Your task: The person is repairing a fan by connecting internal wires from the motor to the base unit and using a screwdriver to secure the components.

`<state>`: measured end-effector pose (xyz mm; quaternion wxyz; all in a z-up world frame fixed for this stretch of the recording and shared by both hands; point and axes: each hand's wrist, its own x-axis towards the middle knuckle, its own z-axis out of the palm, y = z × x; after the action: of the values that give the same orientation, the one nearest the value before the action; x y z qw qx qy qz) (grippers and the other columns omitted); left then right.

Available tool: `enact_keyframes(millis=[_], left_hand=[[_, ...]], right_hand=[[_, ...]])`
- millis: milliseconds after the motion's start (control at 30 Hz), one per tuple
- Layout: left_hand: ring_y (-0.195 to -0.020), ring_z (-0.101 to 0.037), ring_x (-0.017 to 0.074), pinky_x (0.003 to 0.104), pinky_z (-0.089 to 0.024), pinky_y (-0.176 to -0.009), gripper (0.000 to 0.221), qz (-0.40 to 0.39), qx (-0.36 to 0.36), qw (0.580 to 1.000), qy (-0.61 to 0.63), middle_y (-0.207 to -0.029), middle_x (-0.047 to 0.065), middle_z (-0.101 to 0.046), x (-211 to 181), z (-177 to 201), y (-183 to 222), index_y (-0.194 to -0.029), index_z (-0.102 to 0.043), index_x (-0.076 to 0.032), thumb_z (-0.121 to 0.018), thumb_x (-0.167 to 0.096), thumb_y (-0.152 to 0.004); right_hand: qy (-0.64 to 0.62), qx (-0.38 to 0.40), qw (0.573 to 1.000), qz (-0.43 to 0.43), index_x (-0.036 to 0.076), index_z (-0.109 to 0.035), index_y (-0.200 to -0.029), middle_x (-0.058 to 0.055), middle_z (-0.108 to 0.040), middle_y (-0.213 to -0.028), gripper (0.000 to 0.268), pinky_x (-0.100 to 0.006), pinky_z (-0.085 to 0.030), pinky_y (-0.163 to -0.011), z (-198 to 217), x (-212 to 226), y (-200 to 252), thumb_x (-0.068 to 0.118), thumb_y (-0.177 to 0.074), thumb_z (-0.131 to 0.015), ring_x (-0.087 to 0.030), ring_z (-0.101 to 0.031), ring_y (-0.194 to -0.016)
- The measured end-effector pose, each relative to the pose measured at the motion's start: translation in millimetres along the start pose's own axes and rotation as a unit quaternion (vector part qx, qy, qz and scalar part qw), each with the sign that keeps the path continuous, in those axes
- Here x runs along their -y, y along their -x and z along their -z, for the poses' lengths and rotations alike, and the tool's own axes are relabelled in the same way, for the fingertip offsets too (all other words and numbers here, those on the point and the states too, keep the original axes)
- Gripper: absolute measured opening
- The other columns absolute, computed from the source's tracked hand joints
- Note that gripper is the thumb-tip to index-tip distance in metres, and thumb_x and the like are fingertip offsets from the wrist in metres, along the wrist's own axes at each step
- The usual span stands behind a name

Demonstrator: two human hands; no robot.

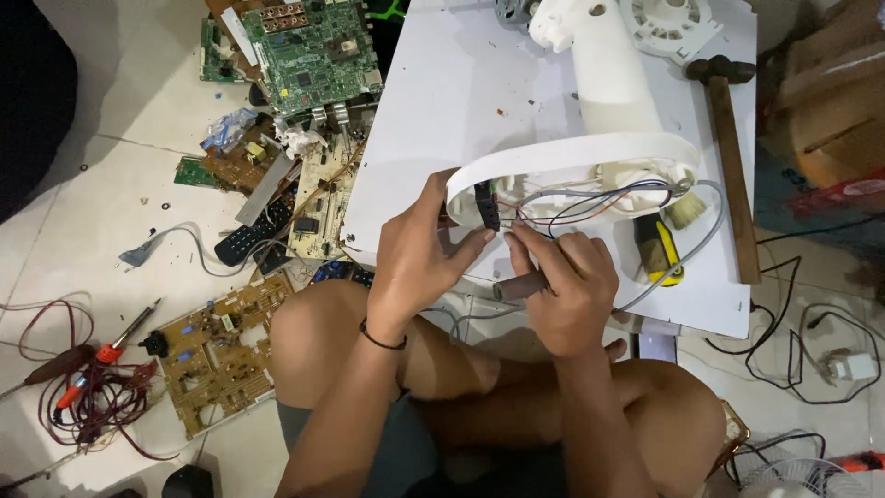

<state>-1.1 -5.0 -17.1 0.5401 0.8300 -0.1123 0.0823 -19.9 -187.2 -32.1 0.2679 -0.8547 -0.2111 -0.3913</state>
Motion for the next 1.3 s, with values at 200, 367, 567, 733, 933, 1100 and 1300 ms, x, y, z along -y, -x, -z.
enact_keyframes(millis=[200,367,567,733,933,1100,1300], left_hand=[[-0.088,-0.075,0.0517,0.062,-0.059,-0.071,0.060,-0.014,-0.006,1.000,0.000,-0.095,0.032,-0.072,-0.5,1.3,-0.8,-0.136,-0.053,0.001,-0.080,-0.015,-0.086],[-0.087,-0.076,0.0490,0.059,-0.059,-0.070,0.061,-0.012,-0.008,1.000,-0.001,-0.094,0.031,-0.073,0.8,-0.6,-1.6,-0.136,-0.053,0.000,-0.081,-0.016,-0.085],[-0.086,-0.076,0.0501,0.059,-0.059,-0.071,0.061,-0.008,-0.009,1.000,-0.003,-0.093,0.032,-0.072,0.1,-1.0,-3.2,-0.134,-0.054,0.002,-0.082,-0.017,-0.083],[-0.087,-0.075,0.0515,0.061,-0.059,-0.072,0.061,0.003,-0.006,1.000,0.004,-0.093,0.033,-0.073,-1.4,-1.3,-4.5,-0.135,-0.054,0.002,-0.081,-0.015,-0.083],[-0.089,-0.074,0.0525,0.060,-0.060,-0.074,0.060,0.006,-0.005,1.000,-0.008,-0.095,0.036,-0.072,-7.6,-1.8,-5.4,-0.133,-0.055,0.003,-0.082,-0.014,-0.083],[-0.090,-0.073,0.0544,0.062,-0.059,-0.074,0.060,0.015,-0.007,1.000,-0.015,-0.097,0.037,-0.072,-17.7,-2.1,-7.1,-0.132,-0.053,0.002,-0.083,-0.014,-0.083],[-0.088,-0.072,0.0563,0.064,-0.058,-0.074,0.061,0.024,-0.018,1.000,-0.007,-0.095,0.038,-0.072,-16.6,-6.7,-5.2,-0.132,-0.056,0.003,-0.084,-0.011,-0.080]], right_hand=[[-0.004,-0.020,1.000,-0.005,0.010,-0.082,-0.100,0.004,-0.041,-0.066,0.013,-0.032,-0.043,-0.058,-8.8,-4.3,2.4,0.000,-0.091,-0.085,-0.016,-0.049,-0.052],[-0.009,-0.019,1.000,-0.003,0.010,-0.082,-0.098,0.004,-0.042,-0.064,0.015,-0.031,-0.043,-0.060,-6.4,-4.6,0.7,-0.001,-0.089,-0.084,-0.014,-0.049,-0.053],[-0.066,-0.036,0.995,-0.063,0.008,-0.082,-0.097,0.002,-0.046,-0.062,0.015,-0.030,-0.044,-0.058,2.2,-1.1,6.5,-0.002,-0.086,-0.086,-0.015,-0.051,-0.051],[-0.179,-0.091,0.947,-0.252,0.001,-0.078,-0.103,-0.002,-0.039,-0.062,0.007,-0.028,-0.041,-0.056,26.0,-2.2,2.5,0.002,-0.096,-0.078,-0.009,-0.044,-0.052],[-0.216,-0.121,0.880,-0.404,-0.003,-0.069,-0.120,0.002,-0.043,-0.057,0.024,-0.024,-0.036,-0.056,38.0,7.3,-21.1,0.012,-0.104,-0.062,-0.004,-0.043,-0.057],[-0.382,-0.190,0.755,-0.499,0.002,-0.065,-0.109,0.009,-0.032,-0.057,0.015,-0.021,-0.033,-0.045,24.0,-10.5,-27.7,0.015,-0.103,-0.064,-0.004,-0.033,-0.043],[-0.372,-0.226,0.743,-0.508,0.005,-0.066,-0.099,0.009,-0.031,-0.057,0.012,-0.022,-0.032,-0.044,14.6,-20.0,-27.1,0.017,-0.103,-0.065,-0.004,-0.031,-0.045]])
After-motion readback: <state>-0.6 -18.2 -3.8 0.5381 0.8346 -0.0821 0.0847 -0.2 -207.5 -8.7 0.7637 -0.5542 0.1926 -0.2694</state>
